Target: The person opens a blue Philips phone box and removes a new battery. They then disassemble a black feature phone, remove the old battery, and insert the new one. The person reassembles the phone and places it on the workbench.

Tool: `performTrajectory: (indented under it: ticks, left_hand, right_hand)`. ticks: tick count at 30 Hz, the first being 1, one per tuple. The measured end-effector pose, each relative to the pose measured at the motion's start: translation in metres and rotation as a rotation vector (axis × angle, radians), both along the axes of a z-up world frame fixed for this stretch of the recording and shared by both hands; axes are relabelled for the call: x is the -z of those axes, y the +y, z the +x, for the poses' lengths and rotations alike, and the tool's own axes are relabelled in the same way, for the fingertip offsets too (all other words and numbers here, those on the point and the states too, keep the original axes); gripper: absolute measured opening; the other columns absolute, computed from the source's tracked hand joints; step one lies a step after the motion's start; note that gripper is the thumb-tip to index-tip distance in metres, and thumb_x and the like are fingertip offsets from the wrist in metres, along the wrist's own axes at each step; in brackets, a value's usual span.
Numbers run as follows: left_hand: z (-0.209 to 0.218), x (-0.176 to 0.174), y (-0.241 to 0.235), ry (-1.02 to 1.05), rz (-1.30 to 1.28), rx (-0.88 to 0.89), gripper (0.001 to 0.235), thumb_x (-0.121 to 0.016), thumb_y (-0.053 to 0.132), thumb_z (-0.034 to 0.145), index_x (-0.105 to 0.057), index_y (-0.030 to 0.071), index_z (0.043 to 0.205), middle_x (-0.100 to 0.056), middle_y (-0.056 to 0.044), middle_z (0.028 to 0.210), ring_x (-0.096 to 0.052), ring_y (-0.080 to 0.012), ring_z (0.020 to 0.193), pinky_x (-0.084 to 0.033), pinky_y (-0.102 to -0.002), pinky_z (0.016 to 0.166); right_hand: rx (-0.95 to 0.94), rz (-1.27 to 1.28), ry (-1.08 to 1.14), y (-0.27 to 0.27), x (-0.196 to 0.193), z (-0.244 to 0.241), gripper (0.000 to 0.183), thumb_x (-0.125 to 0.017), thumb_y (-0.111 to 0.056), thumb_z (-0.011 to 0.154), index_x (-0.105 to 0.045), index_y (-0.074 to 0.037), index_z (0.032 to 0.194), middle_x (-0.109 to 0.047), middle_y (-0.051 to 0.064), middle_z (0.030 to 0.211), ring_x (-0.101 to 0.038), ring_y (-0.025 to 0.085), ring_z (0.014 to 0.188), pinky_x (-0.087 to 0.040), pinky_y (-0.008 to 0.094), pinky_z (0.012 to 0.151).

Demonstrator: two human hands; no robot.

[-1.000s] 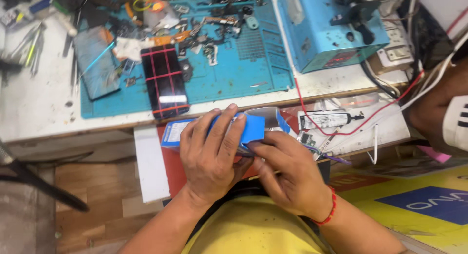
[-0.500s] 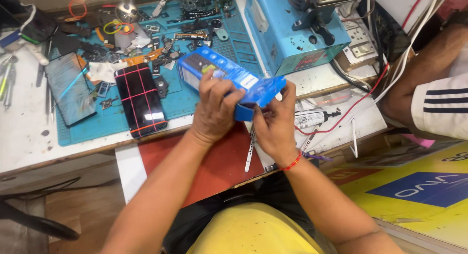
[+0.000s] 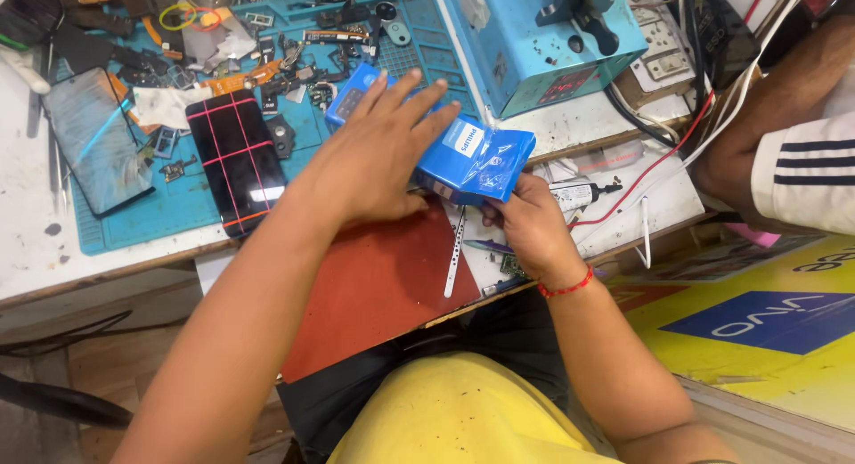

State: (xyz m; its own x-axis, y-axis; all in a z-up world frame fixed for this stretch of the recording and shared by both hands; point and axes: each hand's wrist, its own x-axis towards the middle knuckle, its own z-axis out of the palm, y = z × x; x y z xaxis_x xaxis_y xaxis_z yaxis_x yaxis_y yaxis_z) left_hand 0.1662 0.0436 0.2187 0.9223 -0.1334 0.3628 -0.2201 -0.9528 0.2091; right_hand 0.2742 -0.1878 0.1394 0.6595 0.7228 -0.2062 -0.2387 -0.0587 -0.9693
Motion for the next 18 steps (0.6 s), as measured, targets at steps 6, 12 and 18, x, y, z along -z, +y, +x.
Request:
performTrajectory:
  ticks: [6,12,18]
  left_hand:
    - [0.011,-0.014,-0.005,-0.067,-0.148,-0.134,0.073,-0.089,0.022,0.067,-0.061,0.012,0.134,-0.057,-0.013,0.121,-0.053,-0.0329,0.122,-0.036,-0.051,0.116]
    - [-0.012,0.0,-0.022,-0.399,-0.157,-0.223,0.074,-0.089,0.019,0.061,-0.063,0.016,0.13,-0.054,-0.011,0.124,-0.051,-0.0348,0.121,-0.038,-0.052,0.102]
    - [-0.017,0.006,-0.021,-0.453,-0.175,-0.212,0.07,-0.092,0.021,0.066,-0.063,0.018,0.129,-0.053,-0.009,0.121,-0.05,-0.0343,0.117,-0.037,-0.053,0.104]
  right_hand:
    - [0.127,0.021,0.2,0.019,-0.026,-0.011,0.019,-0.058,-0.013,0.096,-0.069,-0.003,0.109,-0.07,0.002,0.099,-0.064,0.011,0.09,-0.053,0.027,0.083]
    - [0.019,0.217,-0.288,0.023,-0.045,-0.03,0.022,-0.053,-0.002,0.105,-0.068,0.007,0.118,-0.046,0.005,0.131,-0.051,0.013,0.111,-0.044,0.027,0.092]
    - [-0.061,0.147,-0.551,0.023,-0.042,-0.038,0.034,-0.043,0.0,0.102,-0.062,0.005,0.13,-0.034,0.01,0.136,-0.04,0.02,0.131,-0.038,0.027,0.113]
